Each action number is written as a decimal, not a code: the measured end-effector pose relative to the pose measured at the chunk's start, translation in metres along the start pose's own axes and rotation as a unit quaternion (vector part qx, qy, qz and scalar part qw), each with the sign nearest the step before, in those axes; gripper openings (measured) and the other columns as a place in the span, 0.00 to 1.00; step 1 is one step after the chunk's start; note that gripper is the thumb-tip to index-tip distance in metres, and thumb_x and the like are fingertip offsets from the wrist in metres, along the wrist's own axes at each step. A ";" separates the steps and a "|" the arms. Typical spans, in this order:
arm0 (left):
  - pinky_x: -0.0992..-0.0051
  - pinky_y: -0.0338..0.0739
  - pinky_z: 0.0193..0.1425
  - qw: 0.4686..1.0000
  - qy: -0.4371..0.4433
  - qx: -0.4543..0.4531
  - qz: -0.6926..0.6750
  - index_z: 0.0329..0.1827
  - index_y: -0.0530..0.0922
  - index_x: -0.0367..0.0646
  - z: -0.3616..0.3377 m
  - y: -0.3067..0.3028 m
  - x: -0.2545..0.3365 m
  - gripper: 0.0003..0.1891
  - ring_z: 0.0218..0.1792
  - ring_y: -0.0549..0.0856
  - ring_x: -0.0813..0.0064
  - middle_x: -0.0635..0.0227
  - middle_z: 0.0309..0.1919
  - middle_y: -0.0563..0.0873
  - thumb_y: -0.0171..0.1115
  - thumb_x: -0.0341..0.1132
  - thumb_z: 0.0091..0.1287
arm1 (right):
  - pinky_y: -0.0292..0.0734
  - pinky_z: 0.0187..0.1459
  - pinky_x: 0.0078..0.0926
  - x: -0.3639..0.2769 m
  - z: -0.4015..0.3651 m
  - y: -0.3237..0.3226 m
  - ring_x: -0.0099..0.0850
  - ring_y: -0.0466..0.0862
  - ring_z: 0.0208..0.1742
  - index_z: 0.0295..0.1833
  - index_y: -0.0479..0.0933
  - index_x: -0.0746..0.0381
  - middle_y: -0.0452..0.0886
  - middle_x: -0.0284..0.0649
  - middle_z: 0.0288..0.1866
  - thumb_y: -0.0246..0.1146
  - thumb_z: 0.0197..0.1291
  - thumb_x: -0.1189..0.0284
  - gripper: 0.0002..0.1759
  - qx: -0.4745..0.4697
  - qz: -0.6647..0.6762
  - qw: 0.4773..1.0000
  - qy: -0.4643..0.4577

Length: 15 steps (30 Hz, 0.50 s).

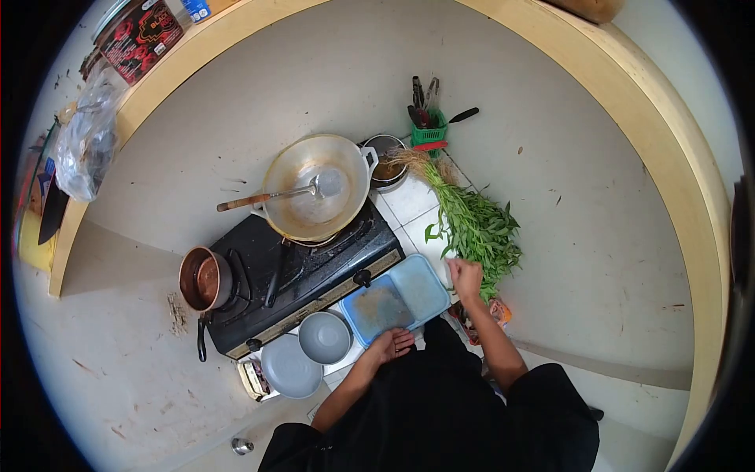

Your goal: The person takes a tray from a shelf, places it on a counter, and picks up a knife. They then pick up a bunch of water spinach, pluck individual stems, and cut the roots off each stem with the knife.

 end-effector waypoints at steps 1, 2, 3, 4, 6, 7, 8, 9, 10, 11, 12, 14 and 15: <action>0.61 0.74 0.65 1.000 0.010 0.005 0.026 0.64 0.74 0.45 -0.001 0.000 0.004 0.17 0.64 0.80 0.65 0.65 0.61 0.82 0.49 0.43 0.79 | 0.73 0.43 0.42 -0.009 0.019 -0.006 0.46 0.84 0.35 0.30 0.86 0.62 0.84 0.46 0.32 0.67 0.64 0.66 0.13 -0.015 -0.054 0.998 -0.005; 0.60 0.75 0.64 0.998 0.021 0.008 0.051 0.64 0.74 0.46 -0.001 0.000 0.009 0.17 0.64 0.80 0.65 0.65 0.60 0.82 0.51 0.43 0.78 | 0.73 0.46 0.41 -0.016 0.039 -0.010 0.46 0.84 0.37 0.30 0.86 0.61 0.83 0.47 0.32 0.66 0.65 0.65 0.13 -0.031 -0.109 0.994 -0.012; 0.60 0.75 0.64 0.998 0.022 0.006 0.051 0.64 0.74 0.46 -0.003 0.002 0.012 0.17 0.64 0.80 0.65 0.65 0.60 0.82 0.51 0.43 0.78 | 0.74 0.44 0.43 -0.023 0.059 -0.015 0.48 0.84 0.37 0.33 0.86 0.60 0.82 0.47 0.29 0.66 0.65 0.65 0.12 0.015 -0.101 0.994 -0.049; 0.60 0.74 0.64 0.998 0.031 0.008 0.050 0.64 0.75 0.46 -0.007 0.004 0.016 0.17 0.63 0.80 0.65 0.65 0.61 0.82 0.50 0.43 0.78 | 0.76 0.42 0.44 -0.031 0.081 -0.019 0.50 0.84 0.36 0.36 0.86 0.60 0.81 0.48 0.27 0.65 0.66 0.66 0.10 0.061 -0.092 0.990 -0.087; 0.60 0.74 0.64 0.998 0.044 0.008 0.049 0.63 0.75 0.46 -0.008 0.005 0.023 0.17 0.63 0.80 0.66 0.66 0.61 0.82 0.50 0.43 0.78 | 0.78 0.41 0.47 -0.032 0.130 -0.018 0.52 0.84 0.37 0.43 0.85 0.58 0.82 0.49 0.28 0.61 0.68 0.68 0.08 0.132 0.007 0.985 -0.113; 0.60 0.73 0.65 0.998 0.054 0.006 0.035 0.63 0.75 0.46 -0.006 0.005 0.024 0.17 0.63 0.80 0.66 0.66 0.61 0.81 0.51 0.43 0.78 | 0.78 0.42 0.48 -0.034 0.155 -0.014 0.53 0.85 0.38 0.47 0.84 0.57 0.83 0.49 0.31 0.60 0.68 0.70 0.09 0.101 0.005 0.989 -0.105; 0.60 0.72 0.65 0.998 0.064 0.004 0.020 0.63 0.75 0.46 -0.005 0.005 0.027 0.17 0.63 0.80 0.66 0.66 0.61 0.81 0.51 0.43 0.78 | 0.79 0.43 0.49 -0.037 0.180 -0.011 0.54 0.85 0.39 0.50 0.83 0.56 0.85 0.49 0.34 0.59 0.68 0.71 0.10 0.069 0.003 0.993 -0.098; 0.60 0.72 0.65 0.998 0.068 0.002 0.018 0.63 0.75 0.46 -0.004 0.008 0.028 0.17 0.63 0.80 0.66 0.66 0.61 0.81 0.51 0.43 0.78 | 0.80 0.44 0.47 -0.048 0.206 -0.012 0.53 0.86 0.41 0.52 0.83 0.57 0.86 0.49 0.36 0.59 0.68 0.70 0.11 0.036 -0.011 0.997 -0.062; 0.61 0.72 0.65 0.997 0.080 0.005 0.006 0.64 0.74 0.46 -0.005 0.010 0.030 0.18 0.62 0.80 0.67 0.66 0.61 0.81 0.52 0.43 0.77 | 0.80 0.45 0.45 -0.061 0.230 -0.011 0.52 0.86 0.42 0.54 0.83 0.59 0.87 0.48 0.38 0.59 0.69 0.70 0.12 0.002 -0.025 0.999 -0.026; 0.61 0.71 0.65 0.996 0.092 0.009 -0.007 0.65 0.74 0.46 -0.007 0.011 0.032 0.18 0.62 0.80 0.67 0.66 0.60 0.82 0.52 0.43 0.77 | 0.81 0.46 0.45 -0.070 0.253 -0.008 0.52 0.86 0.43 0.57 0.81 0.59 0.87 0.49 0.39 0.59 0.69 0.71 0.14 0.007 -0.014 0.998 -0.057; 0.61 0.71 0.65 0.995 0.097 0.009 -0.009 0.65 0.74 0.46 -0.007 0.013 0.034 0.18 0.62 0.80 0.67 0.66 0.60 0.82 0.52 0.43 0.77 | 0.81 0.47 0.45 -0.079 0.275 -0.004 0.52 0.86 0.44 0.60 0.79 0.59 0.87 0.51 0.41 0.58 0.68 0.73 0.16 0.012 -0.003 0.996 -0.087; 0.62 0.71 0.65 0.990 0.134 0.008 -0.035 0.65 0.73 0.46 -0.006 0.015 0.037 0.19 0.63 0.79 0.67 0.66 0.60 0.81 0.52 0.43 0.76 | 0.81 0.49 0.45 -0.091 0.316 0.010 0.52 0.85 0.47 0.62 0.77 0.59 0.86 0.52 0.44 0.58 0.68 0.74 0.18 0.040 0.000 0.990 -0.132; 0.62 0.71 0.65 0.990 0.137 0.009 -0.040 0.65 0.73 0.46 -0.004 0.015 0.036 0.19 0.63 0.79 0.67 0.66 0.60 0.81 0.52 0.43 0.76 | 0.80 0.51 0.46 -0.098 0.332 0.014 0.52 0.84 0.49 0.65 0.75 0.60 0.85 0.53 0.48 0.57 0.68 0.75 0.20 0.069 0.004 0.982 -0.173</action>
Point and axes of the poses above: each hand's wrist, its own z-axis towards the middle knuckle, its own y-axis out of the palm, x = y × z, the point moved 4 cm from there along z, towards the middle knuckle
